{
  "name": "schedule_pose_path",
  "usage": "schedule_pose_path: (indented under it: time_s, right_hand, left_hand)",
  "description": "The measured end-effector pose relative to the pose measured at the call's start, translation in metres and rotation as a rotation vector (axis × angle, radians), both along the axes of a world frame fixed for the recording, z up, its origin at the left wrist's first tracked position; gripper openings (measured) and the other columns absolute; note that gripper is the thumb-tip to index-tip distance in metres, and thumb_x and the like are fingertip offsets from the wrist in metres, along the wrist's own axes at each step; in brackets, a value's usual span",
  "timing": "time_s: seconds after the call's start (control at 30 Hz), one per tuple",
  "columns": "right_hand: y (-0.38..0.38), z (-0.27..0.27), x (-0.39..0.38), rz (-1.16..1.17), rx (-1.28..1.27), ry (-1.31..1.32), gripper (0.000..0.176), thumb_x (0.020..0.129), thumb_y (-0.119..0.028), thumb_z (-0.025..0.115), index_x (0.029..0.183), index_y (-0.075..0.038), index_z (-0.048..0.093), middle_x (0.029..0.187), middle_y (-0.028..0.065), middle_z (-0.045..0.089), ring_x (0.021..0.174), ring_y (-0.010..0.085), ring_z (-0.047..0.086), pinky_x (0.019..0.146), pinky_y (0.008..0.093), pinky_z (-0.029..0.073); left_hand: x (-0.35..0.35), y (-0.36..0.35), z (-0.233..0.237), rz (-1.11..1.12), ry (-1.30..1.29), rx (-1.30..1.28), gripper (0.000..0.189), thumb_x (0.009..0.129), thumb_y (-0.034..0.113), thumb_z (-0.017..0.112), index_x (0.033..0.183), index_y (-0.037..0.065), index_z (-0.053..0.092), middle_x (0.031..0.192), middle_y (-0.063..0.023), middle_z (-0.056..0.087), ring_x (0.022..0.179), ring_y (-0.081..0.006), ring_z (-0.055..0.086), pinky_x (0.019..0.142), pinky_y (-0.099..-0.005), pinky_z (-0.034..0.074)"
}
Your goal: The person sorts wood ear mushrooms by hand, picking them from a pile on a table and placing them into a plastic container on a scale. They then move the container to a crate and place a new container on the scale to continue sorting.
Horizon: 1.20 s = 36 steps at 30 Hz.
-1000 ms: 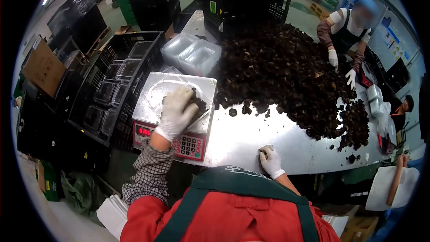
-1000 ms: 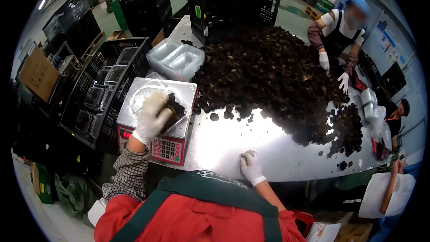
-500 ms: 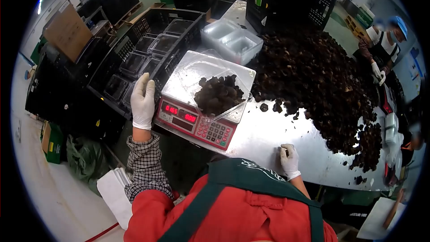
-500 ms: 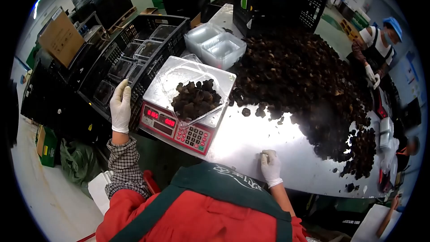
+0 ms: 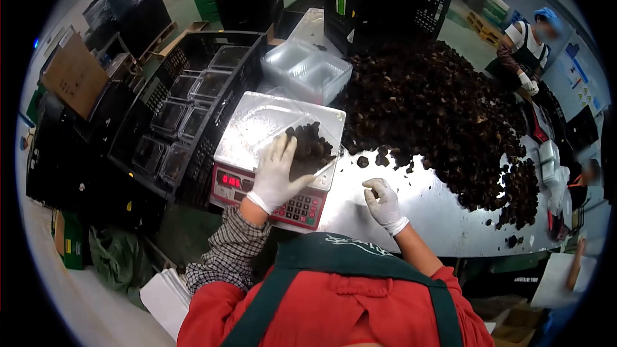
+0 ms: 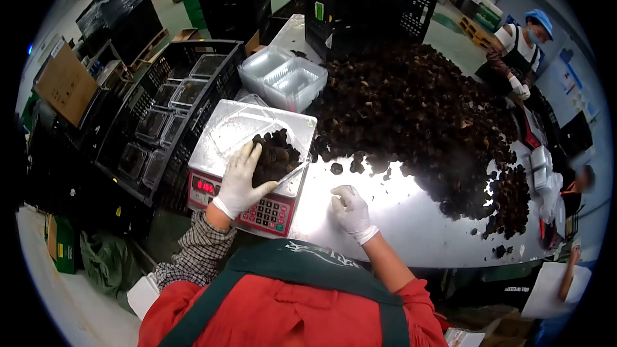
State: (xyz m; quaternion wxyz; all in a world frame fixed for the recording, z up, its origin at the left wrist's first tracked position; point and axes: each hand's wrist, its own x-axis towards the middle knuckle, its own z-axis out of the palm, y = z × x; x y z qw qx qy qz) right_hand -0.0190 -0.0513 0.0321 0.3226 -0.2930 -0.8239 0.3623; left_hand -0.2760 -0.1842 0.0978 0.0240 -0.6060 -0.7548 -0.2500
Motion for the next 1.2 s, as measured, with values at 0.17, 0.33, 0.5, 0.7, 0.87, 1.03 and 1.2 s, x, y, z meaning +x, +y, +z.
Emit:
schedule_pose_path:
  time_s: [0.17,0.33,0.5,0.7,0.87,1.03,1.2]
  right_hand:
    - [0.011,0.012,-0.011,-0.009,0.012,-0.015,0.013,0.084,-0.005,0.06,0.096,-0.003,0.063,0.089,0.0101,0.062,0.066,0.0171,0.058,0.062,0.0274,0.048]
    - [0.051,0.016,-0.019,-0.146,0.054,-0.1,0.015,0.086,-0.008,0.06,0.099,-0.002,0.064,0.091,0.0122,0.062,0.074,0.0244,0.061,0.067,0.0311,0.049]
    - [0.075,-0.008,-0.046,-0.161,0.104,-0.476,0.025,0.085,-0.013,0.056,0.109,-0.008,0.063,0.105,0.0129,0.061,0.094,0.0313,0.061,0.082,0.0389,0.05]
    - [0.087,-0.05,-0.065,-0.123,0.2,-0.663,0.016,0.081,-0.016,0.061,0.096,-0.01,0.063,0.104,0.013,0.058,0.089,0.0332,0.061,0.077,0.0408,0.051]
    - [0.096,0.011,-0.073,-0.125,0.104,-0.134,0.013,0.084,-0.014,0.063,0.091,-0.005,0.068,0.086,0.0116,0.064,0.082,0.0244,0.064,0.073,0.0335,0.051]
    - [0.057,0.077,-0.128,0.144,-0.155,-0.014,0.018,0.089,-0.017,0.062,0.096,-0.001,0.067,0.082,0.0119,0.065,0.067,0.0228,0.062,0.067,0.0314,0.05]
    - [0.038,0.086,-0.15,0.153,0.02,-0.048,0.021,0.089,-0.023,0.063,0.094,-0.003,0.068,0.081,0.0154,0.065,0.072,0.0314,0.062,0.067,0.0351,0.05]
  left_hand:
    - [-0.012,-0.004,-0.001,-0.031,-0.073,0.007,0.072,0.075,0.037,0.075,0.128,-0.004,0.049,0.132,-0.0257,0.048,0.119,-0.0403,0.049,0.103,-0.0451,0.038]
    - [-0.023,-0.012,0.01,-0.048,-0.085,0.16,0.073,0.071,0.032,0.079,0.129,-0.001,0.05,0.135,-0.0235,0.046,0.124,-0.0379,0.046,0.104,-0.0434,0.037]
    - [-0.037,-0.036,0.021,0.052,-0.361,0.392,0.05,0.077,0.013,0.074,0.122,0.0,0.057,0.133,-0.0196,0.051,0.122,-0.0331,0.05,0.102,-0.0397,0.04]
    - [-0.06,-0.069,0.021,0.219,-0.381,0.498,0.036,0.081,0.003,0.068,0.116,-0.003,0.06,0.126,-0.0169,0.057,0.116,-0.0297,0.055,0.1,-0.0355,0.042]
    - [-0.076,-0.087,0.008,0.323,-0.566,0.561,0.025,0.089,0.002,0.06,0.113,-0.004,0.061,0.125,-0.0145,0.057,0.114,-0.0251,0.056,0.099,-0.0331,0.042]
    - [-0.065,-0.067,0.003,0.236,-0.575,0.515,0.026,0.085,-0.001,0.062,0.11,-0.004,0.062,0.122,-0.0152,0.06,0.114,-0.0259,0.056,0.099,-0.0335,0.042]
    - [-0.07,-0.065,0.009,0.187,-0.51,0.502,0.026,0.084,0.0,0.063,0.109,-0.002,0.063,0.12,-0.0159,0.061,0.114,-0.0278,0.057,0.099,-0.0344,0.043]
